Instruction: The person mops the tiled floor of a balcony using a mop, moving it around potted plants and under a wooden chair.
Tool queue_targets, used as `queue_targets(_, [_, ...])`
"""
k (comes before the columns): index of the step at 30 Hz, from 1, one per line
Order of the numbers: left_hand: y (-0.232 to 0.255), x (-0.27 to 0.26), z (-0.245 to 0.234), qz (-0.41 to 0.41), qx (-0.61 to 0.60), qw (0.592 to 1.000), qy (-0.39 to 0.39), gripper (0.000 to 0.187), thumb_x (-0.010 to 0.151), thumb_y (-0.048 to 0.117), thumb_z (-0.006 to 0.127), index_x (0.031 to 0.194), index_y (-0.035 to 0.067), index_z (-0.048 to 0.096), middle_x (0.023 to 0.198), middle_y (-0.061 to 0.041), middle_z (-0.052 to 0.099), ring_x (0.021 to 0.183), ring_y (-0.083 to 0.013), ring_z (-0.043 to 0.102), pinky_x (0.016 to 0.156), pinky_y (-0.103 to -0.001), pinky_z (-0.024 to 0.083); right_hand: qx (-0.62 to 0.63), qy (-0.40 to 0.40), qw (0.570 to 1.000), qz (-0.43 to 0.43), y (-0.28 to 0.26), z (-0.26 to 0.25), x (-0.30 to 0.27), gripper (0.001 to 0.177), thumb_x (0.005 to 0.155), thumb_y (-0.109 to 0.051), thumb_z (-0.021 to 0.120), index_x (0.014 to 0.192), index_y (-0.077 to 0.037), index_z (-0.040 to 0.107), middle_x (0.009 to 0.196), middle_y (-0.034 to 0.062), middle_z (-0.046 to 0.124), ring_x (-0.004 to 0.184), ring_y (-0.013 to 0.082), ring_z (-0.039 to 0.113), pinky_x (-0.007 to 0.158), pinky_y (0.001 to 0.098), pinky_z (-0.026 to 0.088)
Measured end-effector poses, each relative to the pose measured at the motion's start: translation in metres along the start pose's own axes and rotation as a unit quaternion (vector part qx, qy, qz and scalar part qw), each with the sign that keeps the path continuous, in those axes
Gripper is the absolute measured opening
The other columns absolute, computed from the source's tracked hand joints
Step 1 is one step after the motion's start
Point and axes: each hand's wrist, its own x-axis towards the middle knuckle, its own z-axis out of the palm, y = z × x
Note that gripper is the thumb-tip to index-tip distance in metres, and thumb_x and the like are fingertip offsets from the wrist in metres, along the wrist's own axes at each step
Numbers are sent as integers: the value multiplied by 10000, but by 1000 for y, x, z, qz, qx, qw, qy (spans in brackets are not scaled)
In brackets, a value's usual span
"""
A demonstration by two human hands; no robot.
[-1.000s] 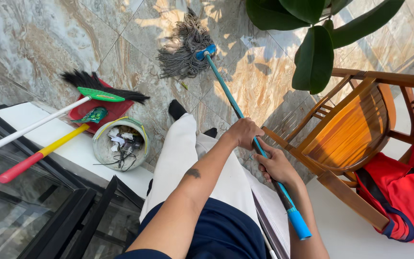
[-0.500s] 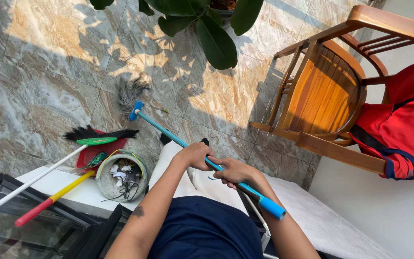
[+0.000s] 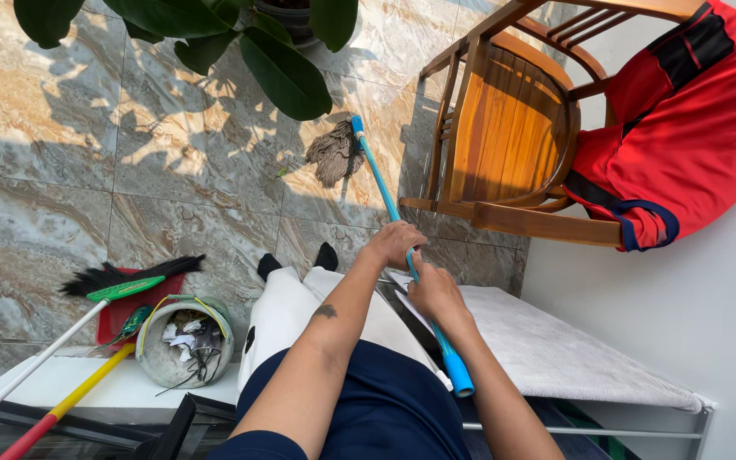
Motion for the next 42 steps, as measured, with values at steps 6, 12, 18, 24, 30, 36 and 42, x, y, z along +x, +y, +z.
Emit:
queue_targets(6, [59,56,-60,79,-3,996,-49,163,619,288,710,641,147,631,719,-100,674,816,-329,668,796,-446,490,150,-15,983,102,-9,-78,-57,677,919,-122,542,1571,-195,375,775,243,718,641,367,735,680,478,605])
queue_targets(12, [113,47,-138,46,-13,988,-146,183,622,323,723,611,147,674,662,-134,675,728,-385,666,682,-494,507,210,-96,966,115,-40,-133,-109,652,957,-184,566,1575,-248,366,571,119,623,449,197,606,493,395,541])
queue_targets(18, [118,11,-183,-26,-51,982,-180,192,621,343,741,661,156,734,675,-164,682,707,-409,671,610,-519,526,169,-199,963,65,-54,-151,-103,583,1017,-287,566,1565,-266,367,516,79,547,415,172,572,430,343,506])
queue_targets(24, [25,-65,-164,-67,-36,990,-119,223,689,329,733,595,144,651,642,-159,656,689,-407,652,603,-522,507,237,-246,940,-9,-93,-75,-24,512,1020,-253,511,1529,-214,473,618,35,545,442,128,555,409,312,493])
queue_targets(30, [-67,-103,-125,-45,35,992,-110,222,667,310,730,597,155,587,624,-110,642,660,-367,638,648,-476,484,118,-176,977,-16,-129,-7,32,336,980,-232,552,1284,-98,602,770,212,762,606,301,721,650,443,579])
queue_targets(36, [-93,-20,-108,10,37,994,-106,136,707,297,700,691,178,636,681,-59,671,733,-280,675,752,-405,467,75,-42,996,-18,-92,-20,78,339,936,-203,551,1202,-8,630,971,275,709,946,477,682,887,564,534])
queue_targets(42, [-66,133,-109,0,25,1000,-2,125,807,215,691,767,127,613,787,-58,671,864,-264,669,840,-396,466,89,113,986,-80,4,-99,133,274,937,-228,650,1143,-50,674,899,226,741,837,427,705,786,557,547])
